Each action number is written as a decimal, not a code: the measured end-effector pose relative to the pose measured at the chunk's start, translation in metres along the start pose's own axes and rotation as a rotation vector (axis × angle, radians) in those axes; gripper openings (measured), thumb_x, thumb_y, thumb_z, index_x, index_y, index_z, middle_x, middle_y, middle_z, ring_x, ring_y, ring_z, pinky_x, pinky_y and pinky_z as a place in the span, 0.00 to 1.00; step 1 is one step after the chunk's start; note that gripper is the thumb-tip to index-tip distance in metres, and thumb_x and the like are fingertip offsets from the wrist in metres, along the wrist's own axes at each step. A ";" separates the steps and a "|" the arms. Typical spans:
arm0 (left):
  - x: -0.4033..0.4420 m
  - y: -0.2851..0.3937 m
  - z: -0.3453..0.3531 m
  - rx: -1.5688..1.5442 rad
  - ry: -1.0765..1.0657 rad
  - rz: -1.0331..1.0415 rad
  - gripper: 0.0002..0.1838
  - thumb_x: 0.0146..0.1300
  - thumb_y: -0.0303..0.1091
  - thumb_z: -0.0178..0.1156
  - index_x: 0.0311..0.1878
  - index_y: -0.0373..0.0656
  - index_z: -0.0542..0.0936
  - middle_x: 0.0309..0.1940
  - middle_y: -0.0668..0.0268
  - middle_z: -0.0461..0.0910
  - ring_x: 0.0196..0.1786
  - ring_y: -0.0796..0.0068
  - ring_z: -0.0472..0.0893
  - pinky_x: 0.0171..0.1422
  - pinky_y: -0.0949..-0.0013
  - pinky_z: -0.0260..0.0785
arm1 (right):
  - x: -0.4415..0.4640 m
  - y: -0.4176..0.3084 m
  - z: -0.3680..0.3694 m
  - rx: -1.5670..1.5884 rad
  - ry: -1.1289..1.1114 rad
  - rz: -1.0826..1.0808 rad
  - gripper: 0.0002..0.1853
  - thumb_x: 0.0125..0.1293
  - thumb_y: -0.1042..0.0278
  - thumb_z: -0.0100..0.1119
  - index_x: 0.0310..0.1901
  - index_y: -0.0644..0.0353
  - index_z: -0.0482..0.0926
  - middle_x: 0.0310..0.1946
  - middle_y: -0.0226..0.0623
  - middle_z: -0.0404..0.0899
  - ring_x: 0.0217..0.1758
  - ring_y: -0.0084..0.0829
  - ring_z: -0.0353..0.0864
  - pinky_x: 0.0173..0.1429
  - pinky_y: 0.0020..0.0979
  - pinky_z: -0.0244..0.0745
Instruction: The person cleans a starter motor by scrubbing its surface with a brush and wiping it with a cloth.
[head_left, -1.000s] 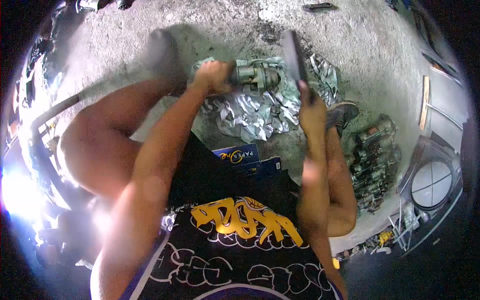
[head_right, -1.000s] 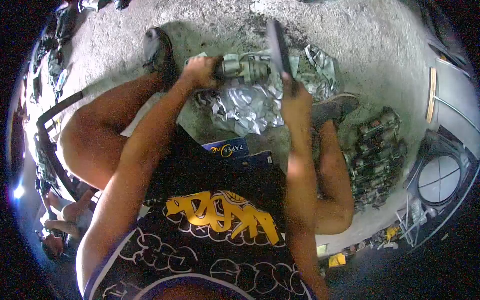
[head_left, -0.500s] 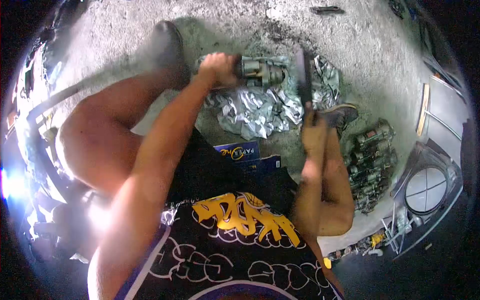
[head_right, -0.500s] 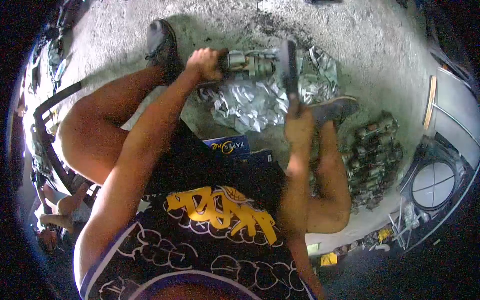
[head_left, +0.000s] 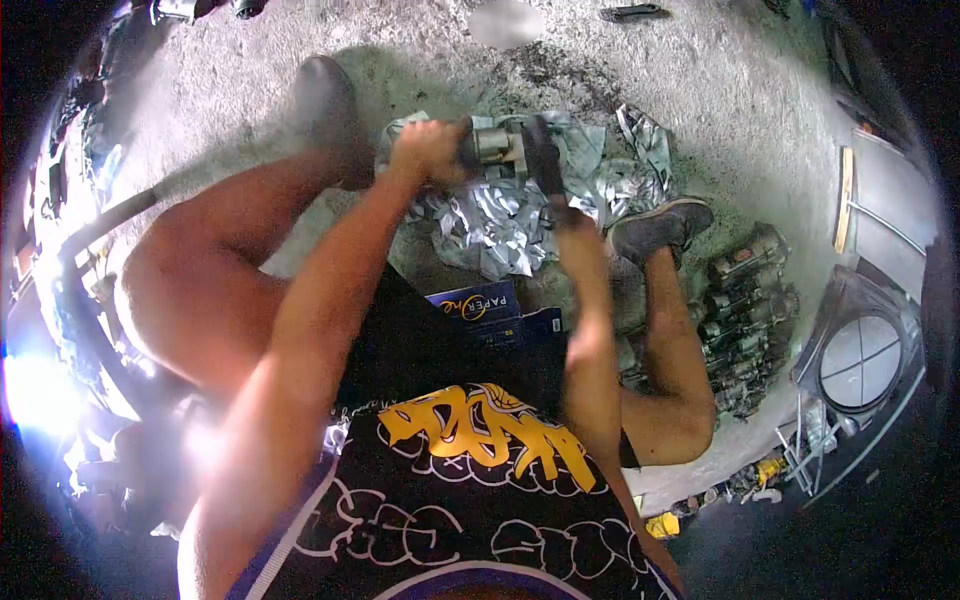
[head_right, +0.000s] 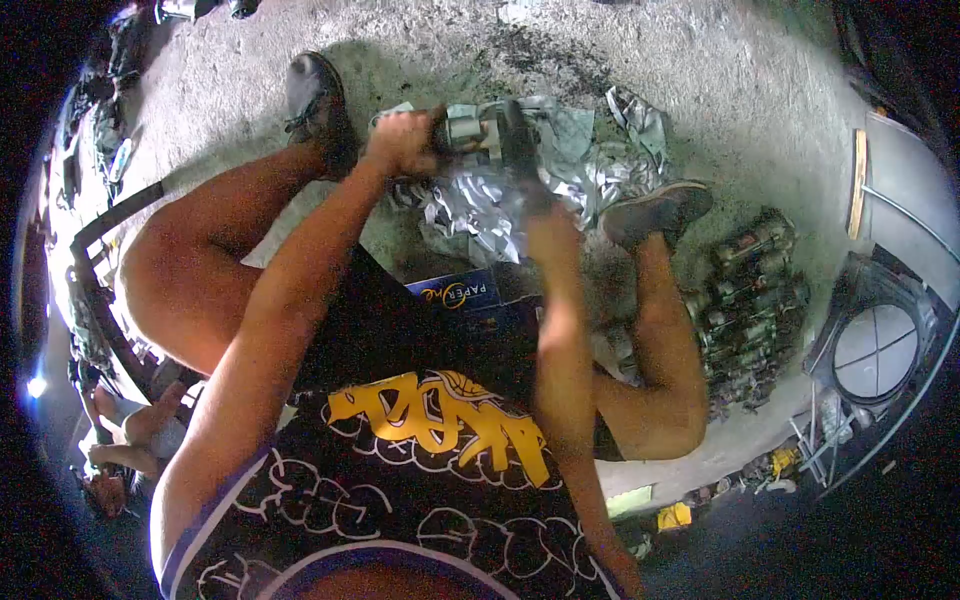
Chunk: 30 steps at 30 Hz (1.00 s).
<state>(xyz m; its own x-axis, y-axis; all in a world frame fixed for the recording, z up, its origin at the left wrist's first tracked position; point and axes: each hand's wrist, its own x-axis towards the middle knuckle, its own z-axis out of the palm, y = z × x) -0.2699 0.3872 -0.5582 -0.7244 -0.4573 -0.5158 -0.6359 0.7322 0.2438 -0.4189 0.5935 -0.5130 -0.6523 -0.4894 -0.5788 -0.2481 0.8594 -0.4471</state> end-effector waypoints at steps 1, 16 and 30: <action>-0.006 0.008 -0.006 -0.021 -0.042 -0.003 0.35 0.42 0.49 0.65 0.55 0.46 0.71 0.44 0.52 0.79 0.49 0.53 0.79 0.51 0.53 0.72 | 0.011 0.006 0.029 -0.040 0.001 0.022 0.38 0.65 0.33 0.39 0.41 0.68 0.80 0.37 0.66 0.77 0.49 0.61 0.75 0.51 0.47 0.70; -0.030 0.026 0.014 -0.148 -0.052 0.046 0.39 0.40 0.47 0.69 0.55 0.39 0.68 0.45 0.51 0.78 0.50 0.51 0.78 0.55 0.51 0.70 | 0.009 0.058 0.008 -0.090 -0.071 0.024 0.43 0.61 0.26 0.37 0.42 0.67 0.80 0.36 0.60 0.79 0.47 0.57 0.78 0.51 0.46 0.70; -0.050 0.037 0.008 -0.178 0.052 0.079 0.27 0.44 0.46 0.63 0.46 0.38 0.76 0.42 0.52 0.80 0.46 0.51 0.80 0.51 0.53 0.73 | 0.025 0.103 0.045 0.130 0.000 -0.020 0.39 0.60 0.27 0.43 0.34 0.64 0.82 0.21 0.45 0.78 0.27 0.41 0.78 0.36 0.40 0.70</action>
<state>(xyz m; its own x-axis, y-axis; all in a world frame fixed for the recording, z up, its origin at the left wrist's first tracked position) -0.2545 0.4413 -0.5302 -0.7838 -0.4310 -0.4471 -0.6102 0.6681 0.4257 -0.4285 0.6635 -0.6043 -0.6480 -0.5067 -0.5686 -0.1665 0.8228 -0.5434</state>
